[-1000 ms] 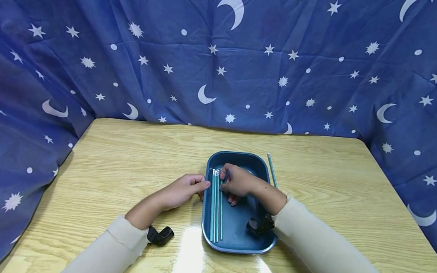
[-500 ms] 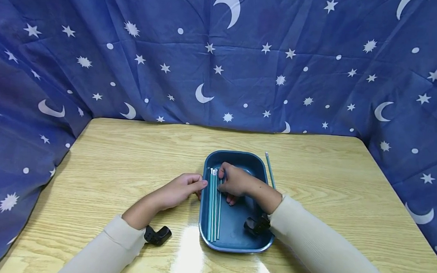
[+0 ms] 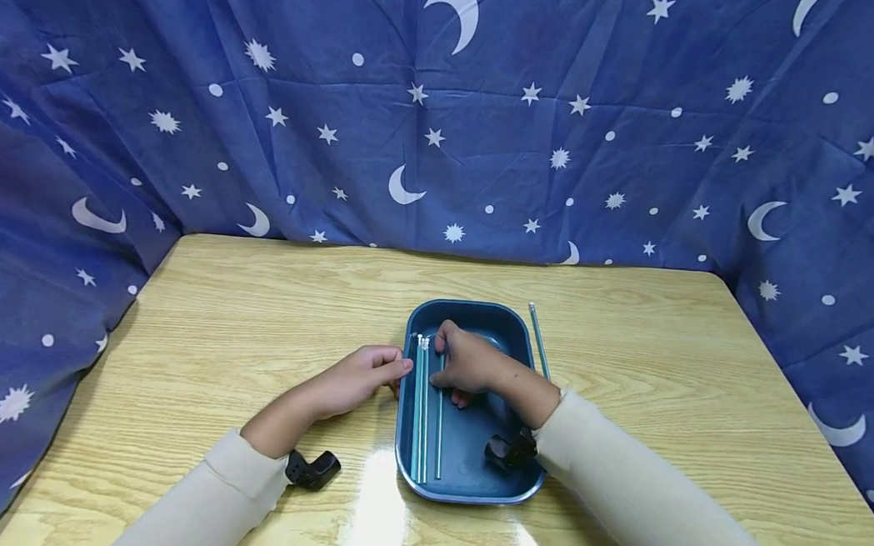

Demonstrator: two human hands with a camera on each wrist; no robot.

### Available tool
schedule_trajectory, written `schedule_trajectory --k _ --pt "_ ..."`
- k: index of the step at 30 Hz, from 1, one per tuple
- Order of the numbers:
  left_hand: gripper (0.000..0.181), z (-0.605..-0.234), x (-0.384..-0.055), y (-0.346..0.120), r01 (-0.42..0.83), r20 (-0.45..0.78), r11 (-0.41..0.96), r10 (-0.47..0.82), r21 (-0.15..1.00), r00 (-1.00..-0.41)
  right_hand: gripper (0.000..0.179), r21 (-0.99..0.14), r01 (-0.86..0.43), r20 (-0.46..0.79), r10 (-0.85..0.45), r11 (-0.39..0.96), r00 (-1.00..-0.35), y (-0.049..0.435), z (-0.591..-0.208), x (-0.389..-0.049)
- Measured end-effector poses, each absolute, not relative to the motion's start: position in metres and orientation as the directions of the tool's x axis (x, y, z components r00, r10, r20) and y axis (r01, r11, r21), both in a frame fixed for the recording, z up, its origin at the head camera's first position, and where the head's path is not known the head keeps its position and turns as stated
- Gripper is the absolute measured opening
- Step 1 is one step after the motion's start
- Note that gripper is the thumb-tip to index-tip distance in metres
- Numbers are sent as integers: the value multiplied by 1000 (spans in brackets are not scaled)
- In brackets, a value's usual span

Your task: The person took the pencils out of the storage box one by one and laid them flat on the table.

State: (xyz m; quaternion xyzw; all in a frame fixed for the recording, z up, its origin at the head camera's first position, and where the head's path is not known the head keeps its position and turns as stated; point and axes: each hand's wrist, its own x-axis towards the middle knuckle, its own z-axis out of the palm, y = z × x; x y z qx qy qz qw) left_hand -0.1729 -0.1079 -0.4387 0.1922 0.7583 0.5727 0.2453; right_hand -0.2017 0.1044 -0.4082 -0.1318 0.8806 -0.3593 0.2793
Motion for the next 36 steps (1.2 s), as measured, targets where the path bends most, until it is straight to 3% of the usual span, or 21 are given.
schedule_trajectory --k 9,36 --pt "36 -437 -173 -109 14 -152 275 570 961 -808 34 -659 -74 -412 -441 749 -797 100 -404 -198" --pt "38 -436 -172 -108 0 -160 273 565 962 -810 38 -693 -76 -347 -424 717 -837 101 -404 -199"
